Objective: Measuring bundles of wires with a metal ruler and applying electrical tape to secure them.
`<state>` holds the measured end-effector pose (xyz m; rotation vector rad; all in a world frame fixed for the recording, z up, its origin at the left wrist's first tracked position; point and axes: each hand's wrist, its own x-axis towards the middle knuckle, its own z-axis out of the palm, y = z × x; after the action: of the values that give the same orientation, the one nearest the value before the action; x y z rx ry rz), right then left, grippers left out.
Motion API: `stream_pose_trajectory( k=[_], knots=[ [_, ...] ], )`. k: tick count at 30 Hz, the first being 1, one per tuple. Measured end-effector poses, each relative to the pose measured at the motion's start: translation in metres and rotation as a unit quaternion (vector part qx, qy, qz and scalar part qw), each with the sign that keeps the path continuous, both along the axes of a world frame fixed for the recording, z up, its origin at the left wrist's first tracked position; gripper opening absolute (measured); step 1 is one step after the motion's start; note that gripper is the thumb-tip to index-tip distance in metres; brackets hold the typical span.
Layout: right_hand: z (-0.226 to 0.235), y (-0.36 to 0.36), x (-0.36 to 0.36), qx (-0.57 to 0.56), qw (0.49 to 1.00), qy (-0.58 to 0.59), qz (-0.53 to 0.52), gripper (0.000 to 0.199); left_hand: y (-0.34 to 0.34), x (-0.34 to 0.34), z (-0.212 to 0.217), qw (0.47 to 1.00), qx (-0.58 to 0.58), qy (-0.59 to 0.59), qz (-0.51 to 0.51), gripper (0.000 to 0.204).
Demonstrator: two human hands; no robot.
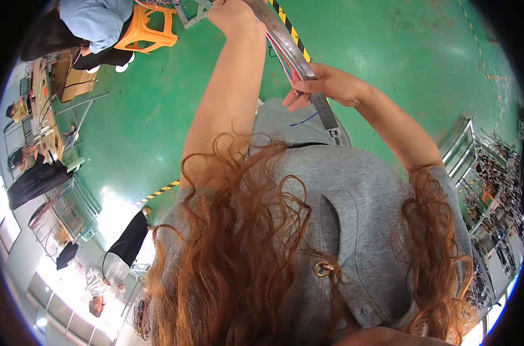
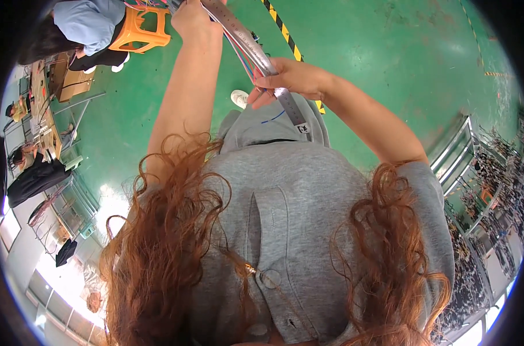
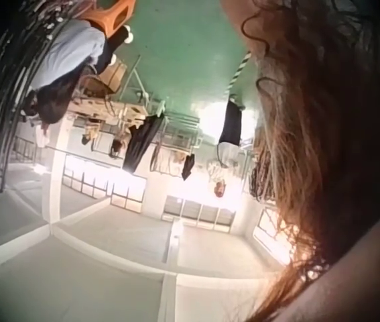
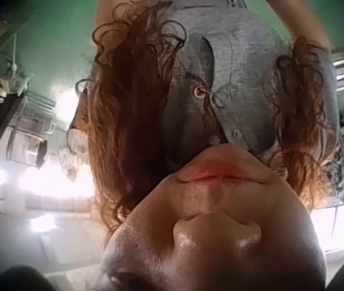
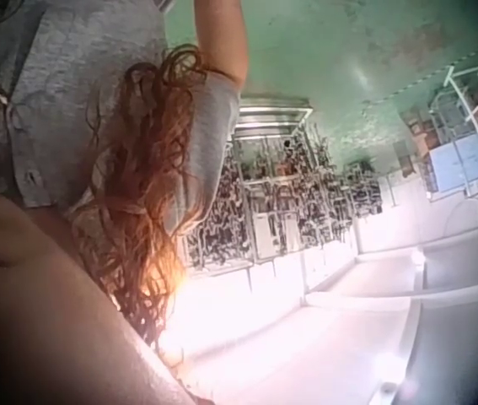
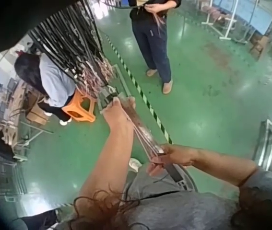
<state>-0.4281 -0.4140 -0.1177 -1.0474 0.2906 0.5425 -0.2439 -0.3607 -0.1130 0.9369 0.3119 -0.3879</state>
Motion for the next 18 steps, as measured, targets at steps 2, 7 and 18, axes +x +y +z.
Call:
stream_pose_trajectory(
  k=[2, 7, 18],
  knots=[
    [-0.002, 0.0, -0.001, -0.001, 1.0, -0.001, 0.0, 0.019, -0.001, 0.0, -0.001, 1.0, -0.024, 0.002, -0.003, 0.012],
    [-0.003, -0.003, 0.001, -0.009, 1.0, 0.001, -0.006, 0.017, -0.008, 0.005, -0.004, 1.0, 0.009, 0.005, -0.01, 0.013],
    [-0.021, 0.002, -0.004, -0.058, 0.996, -0.048, 0.046, 0.018, 0.002, -0.01, -0.003, 0.997, 0.019, -0.078, -0.001, 0.02]
  ],
)
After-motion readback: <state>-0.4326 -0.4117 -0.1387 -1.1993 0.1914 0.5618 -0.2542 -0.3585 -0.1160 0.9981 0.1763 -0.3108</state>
